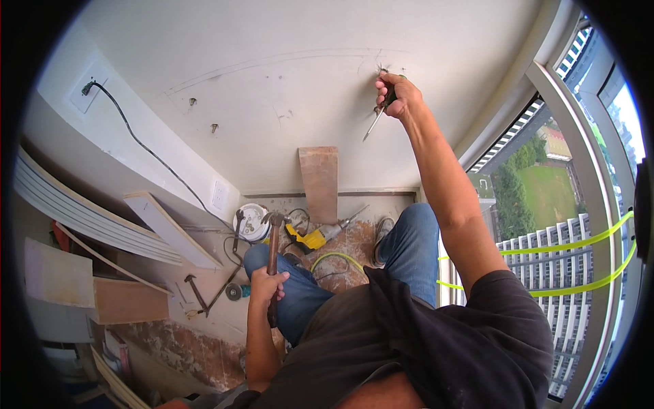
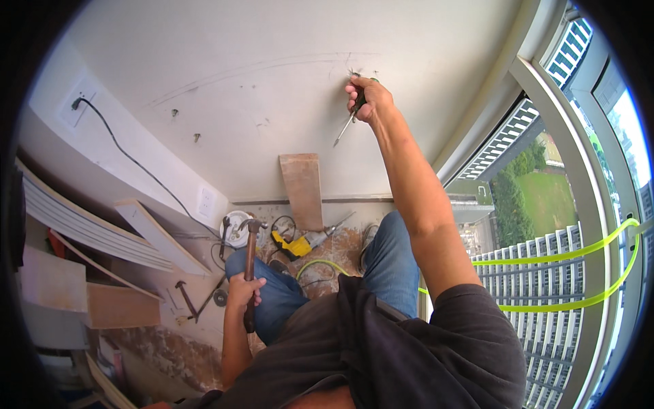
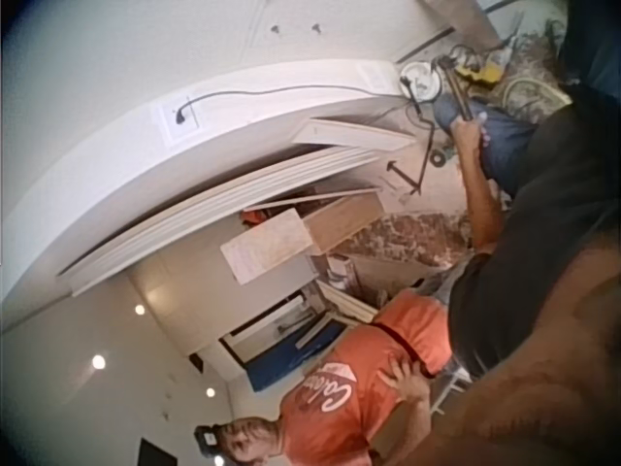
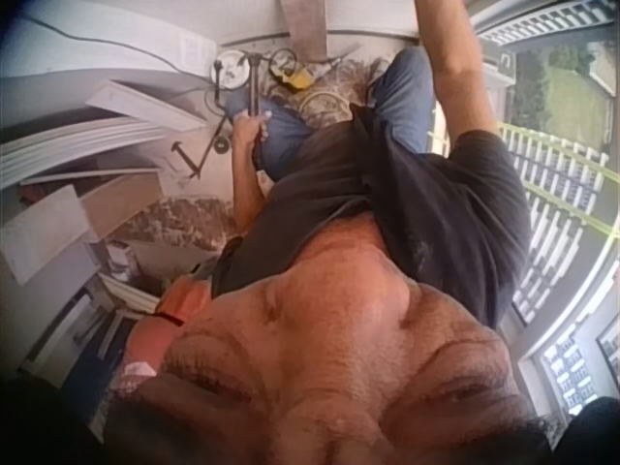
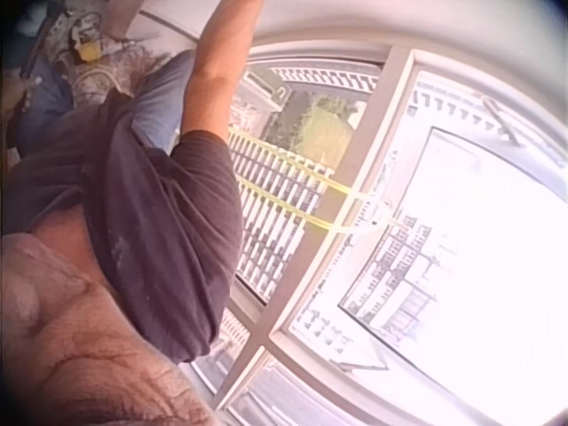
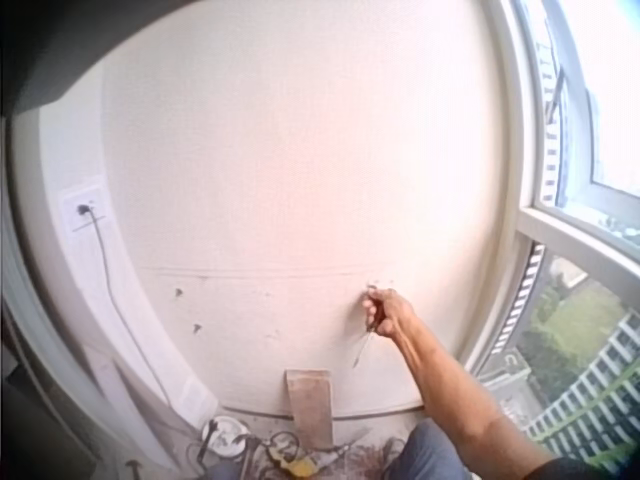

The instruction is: The person sits on the floor and uses a hammer and screwdriver to install metal fixtures into the ceiling. Another person assists by holding a wooden board against the wall and handing over tools.

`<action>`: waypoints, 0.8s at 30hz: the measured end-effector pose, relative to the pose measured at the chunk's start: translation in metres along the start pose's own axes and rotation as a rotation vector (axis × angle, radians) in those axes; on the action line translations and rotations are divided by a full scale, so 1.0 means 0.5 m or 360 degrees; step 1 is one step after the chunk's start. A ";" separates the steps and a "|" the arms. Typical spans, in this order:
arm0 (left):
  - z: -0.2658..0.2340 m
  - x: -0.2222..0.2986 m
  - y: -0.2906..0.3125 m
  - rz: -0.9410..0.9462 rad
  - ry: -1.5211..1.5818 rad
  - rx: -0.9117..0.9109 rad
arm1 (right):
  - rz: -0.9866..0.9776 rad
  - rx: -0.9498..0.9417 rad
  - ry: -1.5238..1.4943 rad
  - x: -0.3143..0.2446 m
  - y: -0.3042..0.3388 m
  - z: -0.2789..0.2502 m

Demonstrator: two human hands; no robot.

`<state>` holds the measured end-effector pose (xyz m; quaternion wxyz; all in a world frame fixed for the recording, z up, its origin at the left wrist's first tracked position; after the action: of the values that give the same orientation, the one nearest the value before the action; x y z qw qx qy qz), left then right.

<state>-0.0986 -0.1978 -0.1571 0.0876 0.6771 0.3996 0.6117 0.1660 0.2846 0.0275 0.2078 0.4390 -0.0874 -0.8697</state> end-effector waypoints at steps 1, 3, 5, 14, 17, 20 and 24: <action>0.001 0.000 -0.001 0.0009 0.0008 -0.0004 | -0.0017 0.0023 0.0046 -0.004 -0.006 -0.002; 0.001 0.002 0.000 0.0014 0.0010 -0.0008 | -0.0049 0.0067 0.0137 -0.010 -0.016 -0.009; 0.002 0.006 0.001 0.0010 0.0006 -0.0007 | -0.0041 0.0058 0.0151 -0.006 -0.017 -0.013; -0.002 0.001 -0.005 -0.0004 -0.0012 -0.0041 | 0.0213 -0.0235 -0.0277 -0.004 0.001 -0.014; 0.000 0.005 -0.003 -0.0011 -0.0020 -0.0033 | 0.0223 -0.0237 -0.0323 -0.004 -0.010 -0.020; 0.000 0.003 -0.002 -0.0008 -0.0031 -0.0024 | 0.0239 -0.0229 -0.0328 -0.002 -0.013 -0.016; 0.001 0.010 0.004 -0.0008 -0.0022 -0.0015 | 0.0184 -0.0140 -0.0265 -0.003 -0.013 -0.007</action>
<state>-0.0978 -0.1957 -0.1522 0.0952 0.6799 0.3978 0.6086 0.1680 0.2913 0.0244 0.2688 0.3500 -0.0913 -0.8927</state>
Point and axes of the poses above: each hand's wrist, its own y-axis away from the middle knuckle, its own z-axis out of the palm, x = y × z, the point moved 3 cm from there along -y, towards the middle knuckle, and after that the axes turned 1 degree about z, right-handed, at the moved point
